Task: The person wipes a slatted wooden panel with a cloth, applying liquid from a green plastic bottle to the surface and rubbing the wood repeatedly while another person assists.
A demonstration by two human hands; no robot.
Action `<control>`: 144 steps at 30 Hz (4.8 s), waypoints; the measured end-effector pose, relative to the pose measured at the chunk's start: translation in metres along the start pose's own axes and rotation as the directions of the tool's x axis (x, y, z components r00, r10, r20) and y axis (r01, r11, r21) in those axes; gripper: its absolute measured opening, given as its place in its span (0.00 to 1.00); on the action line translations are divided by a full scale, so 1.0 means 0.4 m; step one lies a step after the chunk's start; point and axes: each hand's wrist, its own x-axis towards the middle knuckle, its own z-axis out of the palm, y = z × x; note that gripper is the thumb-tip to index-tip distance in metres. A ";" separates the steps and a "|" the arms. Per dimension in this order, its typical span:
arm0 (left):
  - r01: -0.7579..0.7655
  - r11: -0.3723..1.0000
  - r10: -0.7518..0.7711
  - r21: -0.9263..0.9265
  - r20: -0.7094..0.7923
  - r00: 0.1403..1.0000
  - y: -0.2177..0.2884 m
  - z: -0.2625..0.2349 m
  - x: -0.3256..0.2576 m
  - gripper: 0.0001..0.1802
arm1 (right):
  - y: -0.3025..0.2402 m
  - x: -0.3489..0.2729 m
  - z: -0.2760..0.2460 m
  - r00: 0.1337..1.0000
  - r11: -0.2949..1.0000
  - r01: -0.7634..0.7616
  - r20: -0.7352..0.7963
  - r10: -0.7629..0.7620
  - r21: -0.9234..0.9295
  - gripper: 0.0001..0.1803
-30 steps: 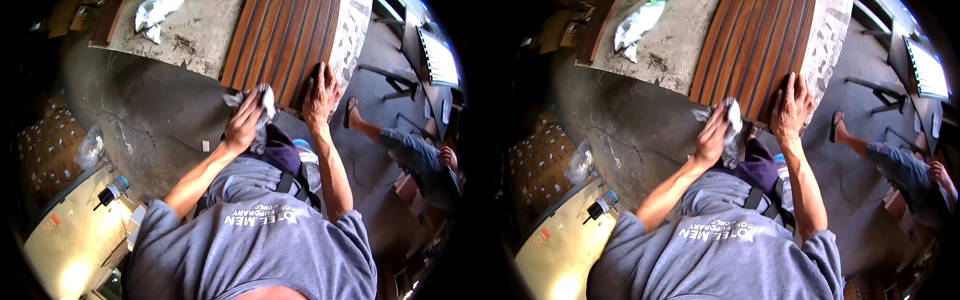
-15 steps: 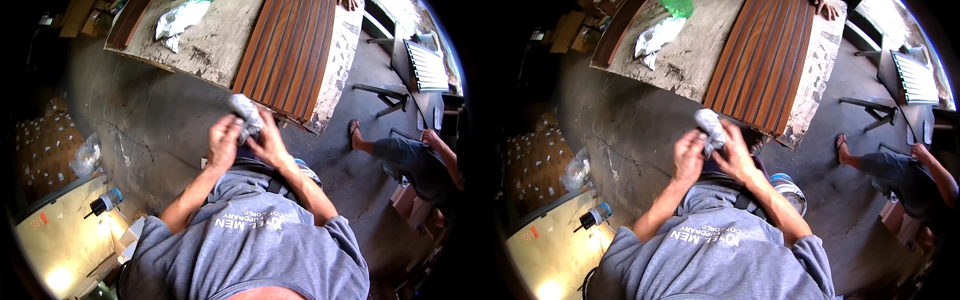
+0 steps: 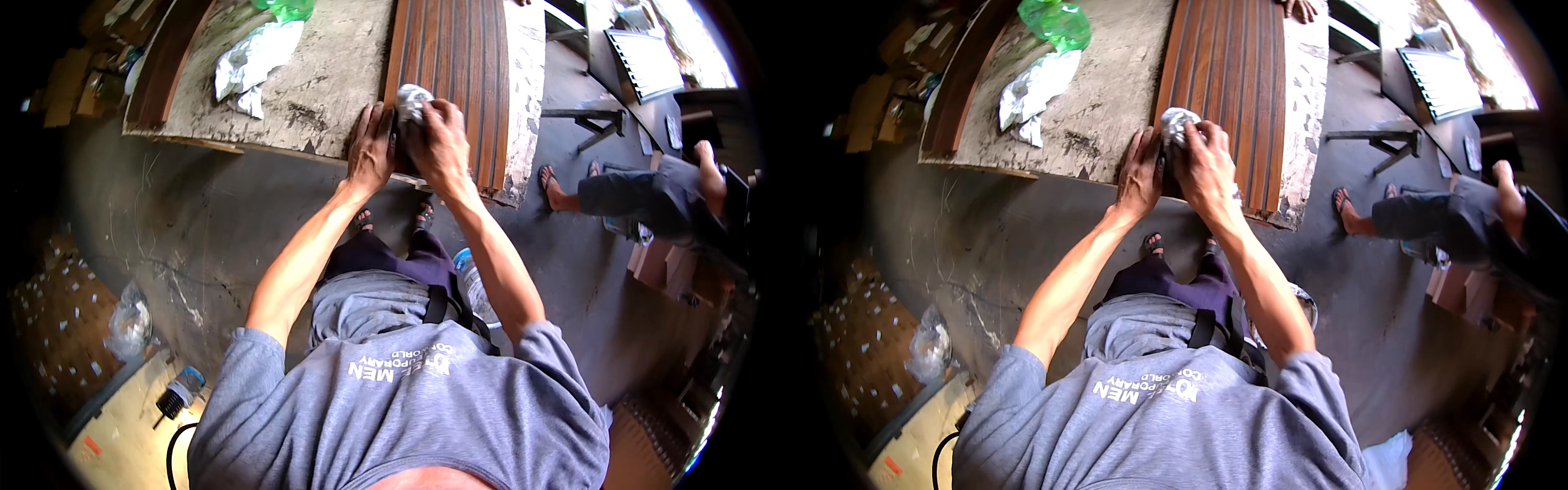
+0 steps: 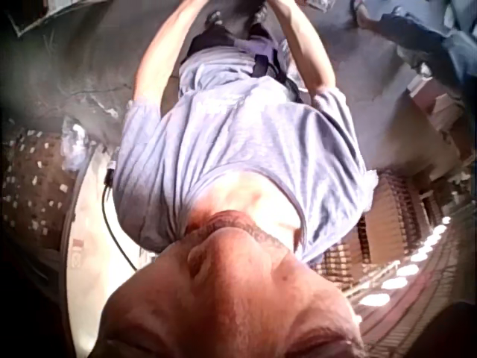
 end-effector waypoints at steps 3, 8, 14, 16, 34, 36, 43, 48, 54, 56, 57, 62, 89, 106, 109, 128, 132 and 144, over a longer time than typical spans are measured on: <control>-0.050 0.999 0.050 -0.005 -0.013 0.999 -0.010 0.011 -0.004 0.26 | -0.019 -0.026 0.059 0.997 0.968 0.020 0.081 0.000 -0.250 0.26; 0.000 0.999 0.001 0.042 -0.030 1.000 -0.008 0.011 -0.011 0.29 | -0.007 -0.166 0.082 0.997 0.966 0.081 0.039 -0.073 -0.246 0.27; 0.010 0.999 -0.009 0.034 -0.032 0.999 0.002 0.013 -0.004 0.29 | 0.069 0.051 0.170 0.994 0.945 0.071 -0.055 -0.093 -0.321 0.23; -0.001 0.999 0.001 0.045 -0.014 1.000 0.004 0.008 -0.008 0.29 | 0.071 0.091 0.176 0.986 0.945 0.046 -0.135 -0.094 -0.323 0.23; -0.071 0.991 0.061 0.112 0.094 0.994 -0.009 0.011 -0.008 0.25 | 0.348 0.189 -0.055 0.969 0.918 -0.147 -0.240 0.059 -0.368 0.26; -0.040 0.990 0.027 0.135 0.096 0.995 -0.007 0.007 -0.011 0.25 | 0.314 0.071 -0.072 0.986 0.947 -0.077 -0.168 0.025 -0.310 0.30; -0.010 0.992 0.000 0.122 0.079 0.997 0.004 0.003 -0.009 0.26 | 0.332 -0.119 -0.105 0.996 0.931 -0.003 0.084 0.035 -0.365 0.30; -0.006 0.993 -0.004 0.114 0.095 0.995 0.008 -0.003 -0.008 0.26 | 0.475 0.292 -0.053 0.997 0.927 0.033 -0.057 -0.058 -0.375 0.28; 0.009 0.991 -0.023 0.135 0.102 0.995 0.011 -0.008 -0.010 0.27 | 0.416 0.216 -0.065 0.999 0.968 0.021 -0.043 -0.033 -0.249 0.32; 0.018 0.991 -0.031 0.132 0.102 0.994 0.010 -0.008 -0.010 0.27 | 0.361 0.048 -0.099 0.999 0.960 0.026 0.034 -0.017 -0.277 0.35; 0.005 0.990 -0.018 0.138 0.098 0.995 0.010 -0.008 -0.008 0.27 | 0.339 -0.028 -0.116 0.996 0.963 -0.002 0.087 0.027 -0.269 0.35; -0.007 0.990 -0.004 0.137 0.079 0.997 0.007 -0.008 -0.002 0.27 | 0.373 -0.009 -0.119 0.989 0.941 0.025 0.147 0.027 -0.337 0.36; 0.310 0.588 -0.174 -0.747 0.258 0.951 0.104 -0.276 0.109 0.26 | -0.075 -0.107 -0.217 0.971 -0.519 -0.019 0.140 0.196 0.855 0.29; 0.294 0.176 -0.196 -0.939 0.259 0.946 -0.086 -0.544 0.217 0.12 | -0.308 0.055 -0.034 0.873 0.734 -0.246 -0.185 0.452 0.632 0.16; 0.322 0.189 -0.233 -0.928 0.277 0.932 -0.124 -0.602 0.228 0.12 | -0.336 0.069 -0.053 0.932 0.771 -0.315 0.028 0.361 0.553 0.16; 0.031 0.921 0.174 -0.389 0.481 0.859 -0.126 -0.875 0.396 0.10 | -0.505 0.167 0.132 0.961 0.913 -0.038 0.264 -0.077 0.405 0.18; -0.037 0.947 0.205 -0.318 0.515 0.832 -0.146 -0.921 0.423 0.10 | -0.505 0.161 0.100 0.895 0.798 -0.232 0.444 -0.051 0.557 0.33; -0.010 0.938 0.230 -0.347 0.599 0.767 -0.140 -0.972 0.468 0.06 | -0.498 0.114 0.122 0.912 0.647 -0.364 0.398 0.100 0.670 0.18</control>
